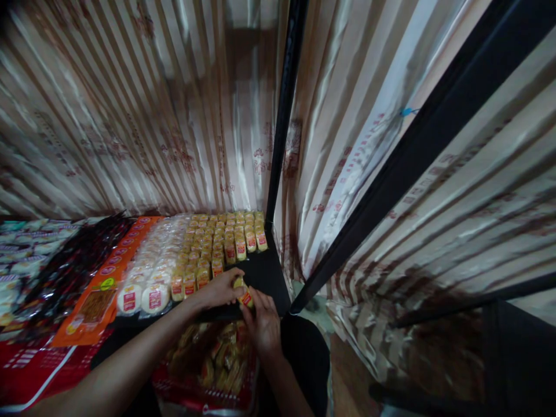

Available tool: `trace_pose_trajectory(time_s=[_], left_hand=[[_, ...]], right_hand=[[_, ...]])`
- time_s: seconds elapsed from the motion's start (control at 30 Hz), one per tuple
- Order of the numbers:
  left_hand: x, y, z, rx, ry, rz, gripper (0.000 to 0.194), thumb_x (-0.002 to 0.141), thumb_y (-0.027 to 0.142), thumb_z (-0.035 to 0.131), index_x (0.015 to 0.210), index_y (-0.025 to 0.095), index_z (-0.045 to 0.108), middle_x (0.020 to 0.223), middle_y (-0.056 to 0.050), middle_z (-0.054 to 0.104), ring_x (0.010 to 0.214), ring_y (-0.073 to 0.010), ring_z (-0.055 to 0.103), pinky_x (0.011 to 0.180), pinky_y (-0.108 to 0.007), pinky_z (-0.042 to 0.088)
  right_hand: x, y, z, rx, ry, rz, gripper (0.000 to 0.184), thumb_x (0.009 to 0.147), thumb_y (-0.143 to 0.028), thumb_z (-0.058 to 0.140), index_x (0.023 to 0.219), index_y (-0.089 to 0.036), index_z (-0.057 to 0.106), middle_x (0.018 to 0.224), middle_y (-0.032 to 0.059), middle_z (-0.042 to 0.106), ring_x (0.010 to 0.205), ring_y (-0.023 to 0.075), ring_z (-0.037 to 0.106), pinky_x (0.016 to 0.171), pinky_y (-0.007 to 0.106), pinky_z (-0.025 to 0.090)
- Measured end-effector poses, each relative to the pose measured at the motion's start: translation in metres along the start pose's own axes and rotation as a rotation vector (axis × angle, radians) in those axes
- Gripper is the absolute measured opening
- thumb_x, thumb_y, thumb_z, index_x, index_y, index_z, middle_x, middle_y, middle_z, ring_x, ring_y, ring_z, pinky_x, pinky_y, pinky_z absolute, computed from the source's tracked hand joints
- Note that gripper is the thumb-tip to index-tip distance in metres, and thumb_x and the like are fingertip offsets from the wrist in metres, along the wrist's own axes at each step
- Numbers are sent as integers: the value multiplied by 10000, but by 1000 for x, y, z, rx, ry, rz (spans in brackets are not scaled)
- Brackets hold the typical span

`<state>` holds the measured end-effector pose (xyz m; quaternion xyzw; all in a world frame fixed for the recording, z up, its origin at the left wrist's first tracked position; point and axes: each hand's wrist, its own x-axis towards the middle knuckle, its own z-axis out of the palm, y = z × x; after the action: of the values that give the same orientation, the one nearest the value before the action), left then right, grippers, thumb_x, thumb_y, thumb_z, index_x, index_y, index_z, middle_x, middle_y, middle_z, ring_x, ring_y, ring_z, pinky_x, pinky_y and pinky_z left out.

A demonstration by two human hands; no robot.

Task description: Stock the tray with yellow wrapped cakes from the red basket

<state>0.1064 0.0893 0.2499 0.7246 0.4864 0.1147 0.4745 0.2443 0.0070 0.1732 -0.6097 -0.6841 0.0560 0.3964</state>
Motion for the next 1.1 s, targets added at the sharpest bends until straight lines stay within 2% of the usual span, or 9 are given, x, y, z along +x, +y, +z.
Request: trace_pose_trajectory(time_s=[0.17,0.4,0.53,0.73,0.9,1.1], left_hand=[[29,5,17,-4,250,-6,362,781,244,501,1138,188,530,891,-25,663,795,-158,610,742,-243,464],[55,12,28,-146,433,-63,394,784,123,449,1166,160,538,1138,-73,624,970,-166,594,901,-266,422],[68,4,32,-173,469,-70,349,813,156,441,1140,162,563,1140,-71,629,1040,-174,574,938,-272,399],[74,0,32,-180,472,-129,373,812,131,429,1162,155,558,1186,-84,609,1098,-180,550,970,-278,380],[73,2,26,-168,464,-147,395,792,89,420,1155,146,564,1192,-88,606,1106,-173,545,972,-270,376],[76,-4,26,-161,445,-154,408,812,104,402,1196,129,538,1223,-92,586,1133,-170,529,987,-275,371]], right_hand=[[27,22,22,13,98,185,410,863,-404,451,1127,-112,564,964,130,646,844,232,585,754,382,513],[70,39,44,123,176,352,399,820,-386,462,1128,-135,506,922,112,645,787,203,605,703,335,521],[88,41,48,134,203,391,359,807,-425,470,1038,-151,496,910,118,633,827,213,603,711,326,510],[105,47,60,22,170,433,357,805,-454,443,995,-157,494,865,110,625,743,222,595,666,334,475],[110,52,69,-34,186,371,326,829,-448,411,952,-160,503,853,103,603,751,222,568,698,348,457],[110,55,73,-29,265,279,309,854,-443,399,901,-164,523,893,122,551,872,243,516,787,393,446]])
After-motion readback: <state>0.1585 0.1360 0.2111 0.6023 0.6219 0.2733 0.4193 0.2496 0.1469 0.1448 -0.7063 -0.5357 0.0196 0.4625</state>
